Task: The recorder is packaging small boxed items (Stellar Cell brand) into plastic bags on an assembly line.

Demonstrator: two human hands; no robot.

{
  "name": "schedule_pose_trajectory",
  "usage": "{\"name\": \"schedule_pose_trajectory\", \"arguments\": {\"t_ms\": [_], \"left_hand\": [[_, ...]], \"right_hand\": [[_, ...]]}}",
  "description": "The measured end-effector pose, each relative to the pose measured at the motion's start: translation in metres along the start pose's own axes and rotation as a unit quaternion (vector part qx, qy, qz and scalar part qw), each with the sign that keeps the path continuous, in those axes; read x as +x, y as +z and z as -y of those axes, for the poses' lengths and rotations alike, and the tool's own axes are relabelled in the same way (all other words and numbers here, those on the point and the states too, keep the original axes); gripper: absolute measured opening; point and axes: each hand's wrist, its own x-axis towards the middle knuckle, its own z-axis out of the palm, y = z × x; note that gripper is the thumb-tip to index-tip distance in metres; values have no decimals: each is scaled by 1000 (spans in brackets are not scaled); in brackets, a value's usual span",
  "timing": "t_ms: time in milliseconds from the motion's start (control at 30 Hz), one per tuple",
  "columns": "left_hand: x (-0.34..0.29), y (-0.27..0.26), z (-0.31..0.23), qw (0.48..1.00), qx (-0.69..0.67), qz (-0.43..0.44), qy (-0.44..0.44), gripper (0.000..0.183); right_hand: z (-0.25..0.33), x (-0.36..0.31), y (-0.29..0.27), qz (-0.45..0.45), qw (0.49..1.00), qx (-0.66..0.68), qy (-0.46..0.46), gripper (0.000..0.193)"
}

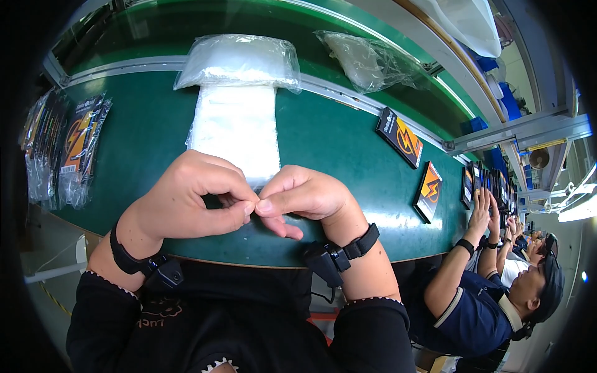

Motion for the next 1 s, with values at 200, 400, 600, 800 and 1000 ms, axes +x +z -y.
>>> {"name": "schedule_pose_trajectory", "arguments": {"t_ms": [200,400,600,800,1000], "left_hand": [[1,-3,-3,1000,0,2,-17,9],[0,-5,-3,997,-7,71,-6,11],[1,-2,-2,996,-15,88,-11,12],[0,-3,-3,993,59,96,19,10],[-1,0,-2,989,81,119,34,8]], "right_hand": [[2,0,-3,21,1000,11,-18,31],[-2,0,-8,60,998,-31,1,24],[-3,0,-10,70,996,-56,27,23],[0,3,-8,88,993,-70,33,24],[-5,7,-11,134,990,-21,46,23]]}}
